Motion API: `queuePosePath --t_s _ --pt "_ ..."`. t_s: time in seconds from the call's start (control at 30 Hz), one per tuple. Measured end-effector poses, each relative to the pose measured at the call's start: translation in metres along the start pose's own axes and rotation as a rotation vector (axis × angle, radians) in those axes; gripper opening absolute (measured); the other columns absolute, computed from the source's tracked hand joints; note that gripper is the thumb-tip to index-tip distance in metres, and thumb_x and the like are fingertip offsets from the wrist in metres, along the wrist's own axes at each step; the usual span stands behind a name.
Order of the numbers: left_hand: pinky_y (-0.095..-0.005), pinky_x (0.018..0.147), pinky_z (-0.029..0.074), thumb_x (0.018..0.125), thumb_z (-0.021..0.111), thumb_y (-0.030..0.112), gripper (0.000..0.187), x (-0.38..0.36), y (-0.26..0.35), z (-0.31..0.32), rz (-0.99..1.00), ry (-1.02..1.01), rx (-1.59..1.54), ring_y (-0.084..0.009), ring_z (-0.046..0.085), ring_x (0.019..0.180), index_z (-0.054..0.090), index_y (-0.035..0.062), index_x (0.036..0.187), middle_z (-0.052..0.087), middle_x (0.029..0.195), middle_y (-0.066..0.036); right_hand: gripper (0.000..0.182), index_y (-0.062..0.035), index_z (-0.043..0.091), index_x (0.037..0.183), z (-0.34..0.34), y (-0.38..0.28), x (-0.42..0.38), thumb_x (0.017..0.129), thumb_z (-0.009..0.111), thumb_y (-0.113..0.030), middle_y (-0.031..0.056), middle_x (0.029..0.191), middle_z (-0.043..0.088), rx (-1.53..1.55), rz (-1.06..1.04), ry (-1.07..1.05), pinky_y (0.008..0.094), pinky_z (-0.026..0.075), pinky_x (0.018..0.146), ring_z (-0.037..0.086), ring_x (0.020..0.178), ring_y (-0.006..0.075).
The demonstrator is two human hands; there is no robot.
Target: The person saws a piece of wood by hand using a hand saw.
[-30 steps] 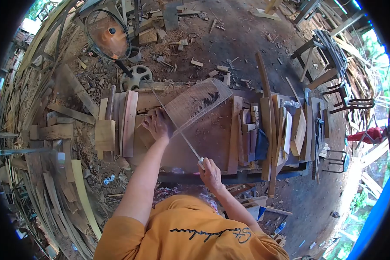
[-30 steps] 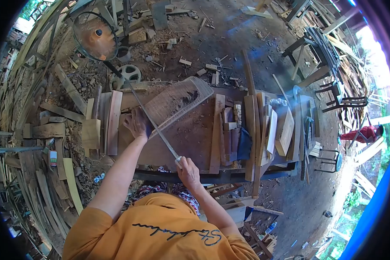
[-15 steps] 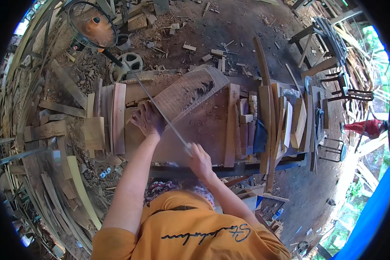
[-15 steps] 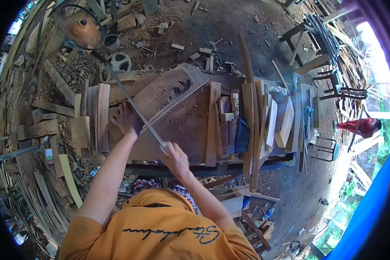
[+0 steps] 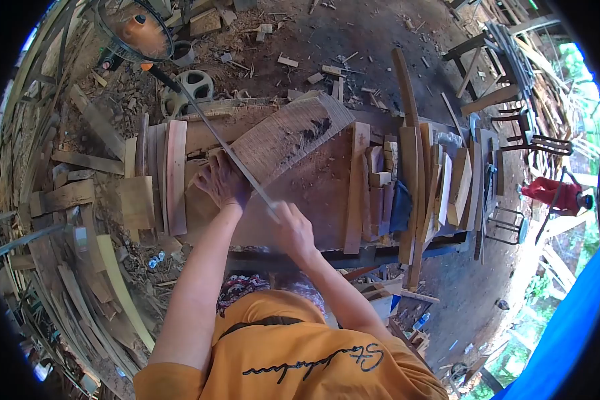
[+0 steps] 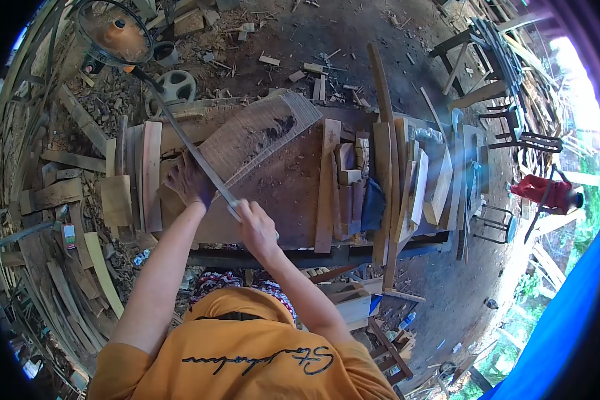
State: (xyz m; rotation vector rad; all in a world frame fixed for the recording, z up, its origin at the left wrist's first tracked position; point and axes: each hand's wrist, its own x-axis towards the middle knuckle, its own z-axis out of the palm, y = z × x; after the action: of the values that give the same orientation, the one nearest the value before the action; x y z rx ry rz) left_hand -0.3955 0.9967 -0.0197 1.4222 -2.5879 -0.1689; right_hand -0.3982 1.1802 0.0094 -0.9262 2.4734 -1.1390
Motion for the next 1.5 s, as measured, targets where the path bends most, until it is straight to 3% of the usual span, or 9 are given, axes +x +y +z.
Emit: queuePosePath --t_s 0.23,0.47,0.6,0.7,0.9,1.03,1.1,1.33,1.5 --pt "-0.0522 0.102 0.023 0.094 0.040 0.040 0.039 0.004 0.000 -0.001 -0.024 -0.060 -0.008 -0.0294 0.048 0.112 0.059 0.0136 0.115 0.058 0.113 -0.009 0.034 -0.0070 0.055 0.106 -0.028 0.020 -0.070 0.075 0.068 -0.005 0.0148 0.085 0.055 -0.091 0.040 -0.039 0.0440 0.053 0.064 0.062 0.076 0.0365" --pt "-0.0504 0.101 0.024 0.094 0.042 0.041 0.037 0.001 0.001 -0.002 0.011 0.017 0.057 -0.0289 0.049 0.110 0.059 0.0128 0.112 0.058 0.112 -0.009 0.034 -0.0054 0.054 0.107 0.008 0.001 0.011 0.075 0.067 -0.004 0.0157 0.085 0.055 -0.068 -0.045 -0.010 0.0438 0.053 0.065 0.062 0.079 0.0363" --pt "-0.0507 0.101 0.024 0.093 0.043 0.039 0.037 0.003 0.002 -0.001 -0.029 -0.072 0.021 -0.0290 0.049 0.111 0.059 0.0125 0.112 0.058 0.112 -0.009 0.026 -0.0046 0.056 0.105 -0.021 0.016 -0.045 0.080 0.063 -0.006 0.0184 0.088 0.058 -0.030 0.024 0.003 0.0477 0.052 0.068 0.060 0.080 0.0415" --pt "-0.0507 0.100 0.024 0.093 0.043 0.039 0.037 0.003 -0.004 0.002 -0.015 -0.024 -0.021 -0.0291 0.049 0.109 0.059 0.0129 0.112 0.058 0.112 -0.009 0.031 -0.0048 0.056 0.105 -0.034 0.018 -0.073 0.076 0.067 -0.005 0.0161 0.088 0.057 -0.087 0.104 -0.074 0.0433 0.053 0.067 0.062 0.081 0.0366" --pt "-0.0509 0.100 0.024 0.095 0.040 0.041 0.038 0.003 -0.001 -0.001 0.005 0.019 0.059 -0.0290 0.049 0.106 0.060 0.0138 0.113 0.059 0.111 -0.009 0.031 -0.0036 0.055 0.105 0.009 0.001 0.009 0.076 0.068 -0.006 0.0155 0.087 0.056 -0.042 -0.039 0.006 0.0435 0.053 0.064 0.062 0.076 0.0363" --pt "-0.0505 0.100 0.024 0.095 0.039 0.040 0.038 0.004 -0.001 0.003 -0.010 0.005 0.031 -0.0293 0.049 0.108 0.060 0.0136 0.112 0.059 0.112 -0.009 0.022 -0.0042 0.058 0.102 -0.023 0.014 -0.051 0.082 0.065 -0.008 0.0161 0.087 0.058 -0.015 0.041 -0.002 0.0462 0.051 0.066 0.061 0.079 0.0396" --pt "-0.0502 0.100 0.024 0.095 0.039 0.040 0.037 0.004 -0.003 0.008 -0.019 0.005 0.012 -0.0293 0.049 0.108 0.060 0.0136 0.112 0.059 0.112 -0.009 0.035 -0.0036 0.055 0.109 -0.036 0.018 -0.076 0.077 0.067 -0.005 0.0160 0.088 0.057 -0.072 0.070 -0.081 0.0435 0.053 0.065 0.063 0.078 0.0366" --pt "-0.0497 0.100 0.024 0.098 0.036 0.039 0.037 0.002 -0.001 0.001 0.006 0.019 0.033 -0.0287 0.050 0.106 0.060 0.0131 0.110 0.059 0.110 -0.009 0.035 -0.0052 0.053 0.109 0.008 0.004 0.005 0.076 0.067 -0.004 0.0161 0.090 0.057 -0.030 -0.023 -0.011 0.0446 0.053 0.066 0.062 0.079 0.0385" --pt "-0.0496 0.100 0.024 0.098 0.036 0.039 0.037 0.005 -0.003 0.005 0.001 0.001 0.008 -0.0290 0.050 0.107 0.060 0.0133 0.109 0.059 0.110 -0.009 0.026 -0.0059 0.055 0.101 -0.031 0.017 -0.061 0.077 0.067 -0.004 0.0166 0.087 0.057 -0.070 0.042 -0.010 0.0437 0.052 0.064 0.061 0.077 0.0376"
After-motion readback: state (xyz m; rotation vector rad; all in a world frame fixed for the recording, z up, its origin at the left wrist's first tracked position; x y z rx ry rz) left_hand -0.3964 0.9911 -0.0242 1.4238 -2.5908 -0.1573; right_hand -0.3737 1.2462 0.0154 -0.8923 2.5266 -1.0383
